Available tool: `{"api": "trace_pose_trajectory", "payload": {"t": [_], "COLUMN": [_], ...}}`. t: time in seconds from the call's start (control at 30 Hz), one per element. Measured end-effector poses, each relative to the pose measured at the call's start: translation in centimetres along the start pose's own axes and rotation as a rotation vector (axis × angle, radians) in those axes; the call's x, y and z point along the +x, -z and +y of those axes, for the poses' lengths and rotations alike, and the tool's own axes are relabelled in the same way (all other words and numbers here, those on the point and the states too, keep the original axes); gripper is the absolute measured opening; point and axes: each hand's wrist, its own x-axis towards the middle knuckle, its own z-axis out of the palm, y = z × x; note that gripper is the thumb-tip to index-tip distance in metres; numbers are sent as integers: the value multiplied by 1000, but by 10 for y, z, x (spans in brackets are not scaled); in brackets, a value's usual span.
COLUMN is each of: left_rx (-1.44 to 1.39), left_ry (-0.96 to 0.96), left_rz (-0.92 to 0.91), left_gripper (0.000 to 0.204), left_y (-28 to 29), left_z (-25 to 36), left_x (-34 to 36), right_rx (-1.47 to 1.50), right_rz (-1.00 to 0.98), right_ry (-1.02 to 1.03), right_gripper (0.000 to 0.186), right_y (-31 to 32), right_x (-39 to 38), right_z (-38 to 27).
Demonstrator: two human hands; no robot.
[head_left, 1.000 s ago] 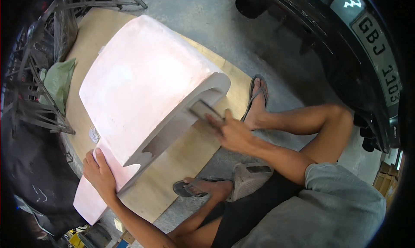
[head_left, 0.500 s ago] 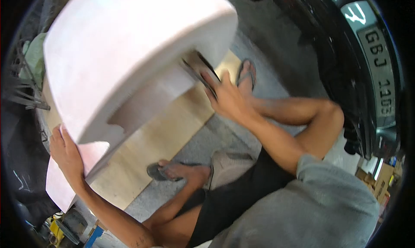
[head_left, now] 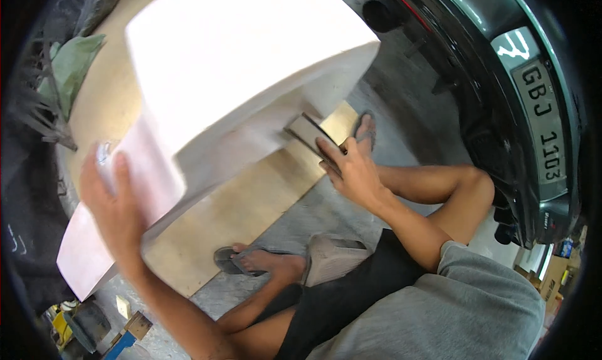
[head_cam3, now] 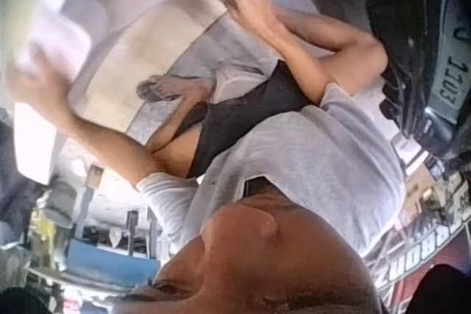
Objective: Sanding the interior surface of a large white automotive body component using a sanding block.
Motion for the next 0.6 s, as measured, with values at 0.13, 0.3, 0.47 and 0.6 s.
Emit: {"api": "trace_pose_trajectory", "payload": {"t": [0.13,0.3,0.47,0.6], "left_rx": [151,-152,-260,-251], "left_ry": [-178,63,159,149], "left_rz": [142,186,-45,40], "left_gripper": [55,49,48,44], "left_y": [-43,-66,-21,-34], "left_z": [36,123,117,115], "left_x": [-4,-9,-1,-2], "right_rx": [70,102,-447,-572], "right_rz": [6,252,385,241], "right_ry": [84,-22,85,102], "right_gripper": [47,46,45,45], "right_y": [-56,-81,-133,-136], "right_x": [20,-14,8,7], "right_z": [34,114,103,109]}}
